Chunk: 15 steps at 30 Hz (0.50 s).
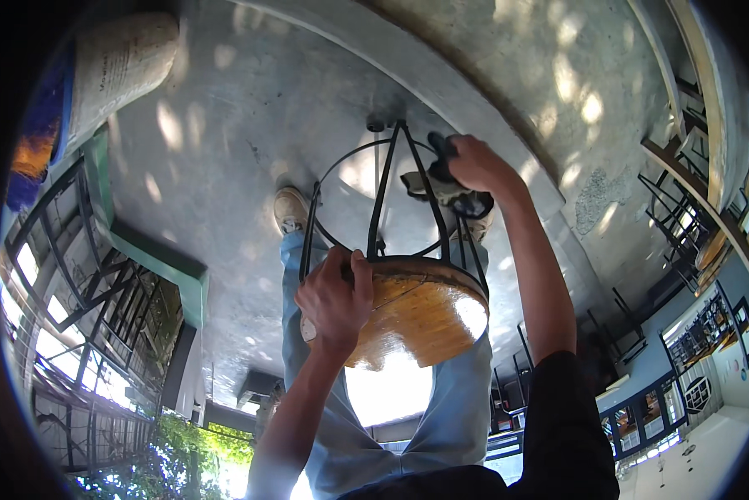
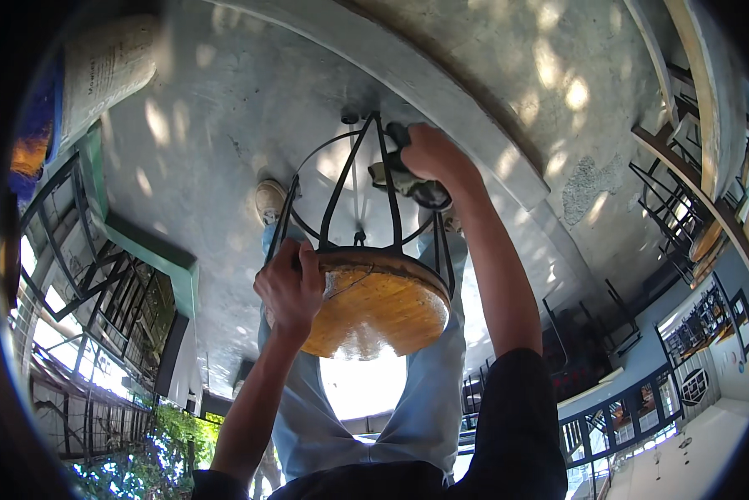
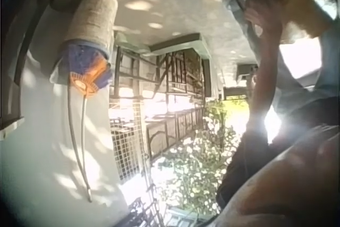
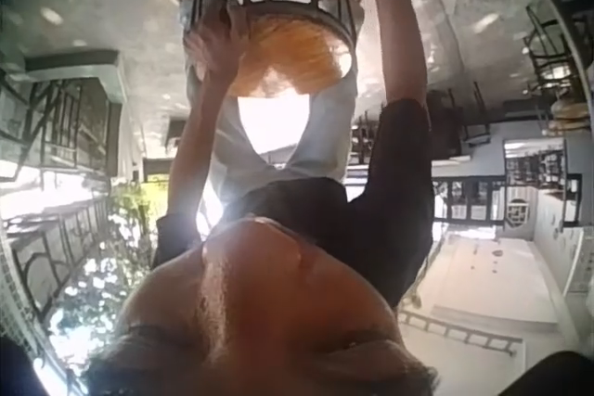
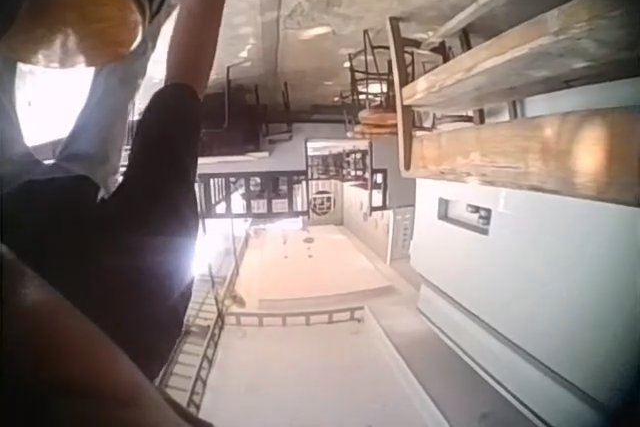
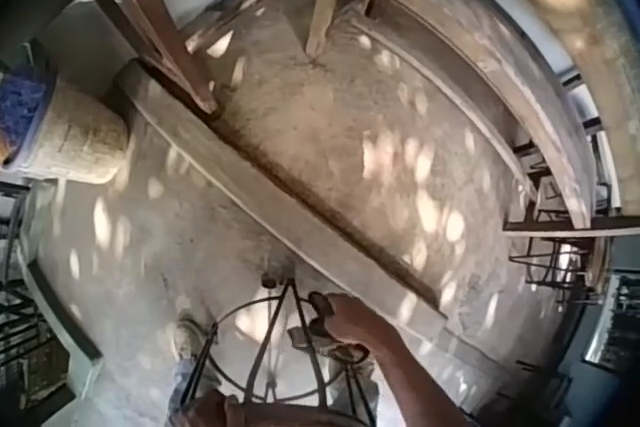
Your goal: Wiping a wooden stool and a bench using a cloth in a dining area.
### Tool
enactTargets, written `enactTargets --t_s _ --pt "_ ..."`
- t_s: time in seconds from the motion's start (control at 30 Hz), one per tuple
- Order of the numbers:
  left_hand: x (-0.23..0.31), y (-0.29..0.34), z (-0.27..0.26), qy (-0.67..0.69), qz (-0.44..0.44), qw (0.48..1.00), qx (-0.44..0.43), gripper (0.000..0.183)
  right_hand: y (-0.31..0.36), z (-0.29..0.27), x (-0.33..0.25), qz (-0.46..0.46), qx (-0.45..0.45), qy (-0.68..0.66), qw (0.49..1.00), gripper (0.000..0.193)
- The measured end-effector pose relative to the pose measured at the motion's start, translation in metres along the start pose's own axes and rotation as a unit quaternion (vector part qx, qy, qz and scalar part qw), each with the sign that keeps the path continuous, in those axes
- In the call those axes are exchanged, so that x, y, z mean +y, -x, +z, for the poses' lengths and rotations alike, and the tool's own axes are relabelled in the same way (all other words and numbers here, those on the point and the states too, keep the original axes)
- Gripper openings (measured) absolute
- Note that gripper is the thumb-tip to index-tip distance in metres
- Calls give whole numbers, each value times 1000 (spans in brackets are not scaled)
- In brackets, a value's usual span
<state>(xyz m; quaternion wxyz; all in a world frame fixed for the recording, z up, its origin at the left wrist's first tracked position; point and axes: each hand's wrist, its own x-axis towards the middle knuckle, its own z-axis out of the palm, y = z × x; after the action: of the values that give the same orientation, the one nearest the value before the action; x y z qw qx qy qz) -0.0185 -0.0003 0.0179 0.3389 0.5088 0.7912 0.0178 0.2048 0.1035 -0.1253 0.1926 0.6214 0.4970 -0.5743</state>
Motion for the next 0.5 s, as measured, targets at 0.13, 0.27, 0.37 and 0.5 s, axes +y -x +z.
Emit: enactTargets --t_s 0.13,0.27,0.37,0.5 --pt "-3 0 -1 -10 19 1000 10 27 -67 9 17 -59 79 -119 988 46" --pt "4 -3 1 4 16 1000 -19 26 -148 77 28 -22 -7 54 998 51" --pt "4 -2 3 20 21 999 -22 25 -182 90 37 -2 29 70 997 49" --pt "-1 0 1 17 14 999 -33 25 -188 89 35 2 -40 42 998 33"
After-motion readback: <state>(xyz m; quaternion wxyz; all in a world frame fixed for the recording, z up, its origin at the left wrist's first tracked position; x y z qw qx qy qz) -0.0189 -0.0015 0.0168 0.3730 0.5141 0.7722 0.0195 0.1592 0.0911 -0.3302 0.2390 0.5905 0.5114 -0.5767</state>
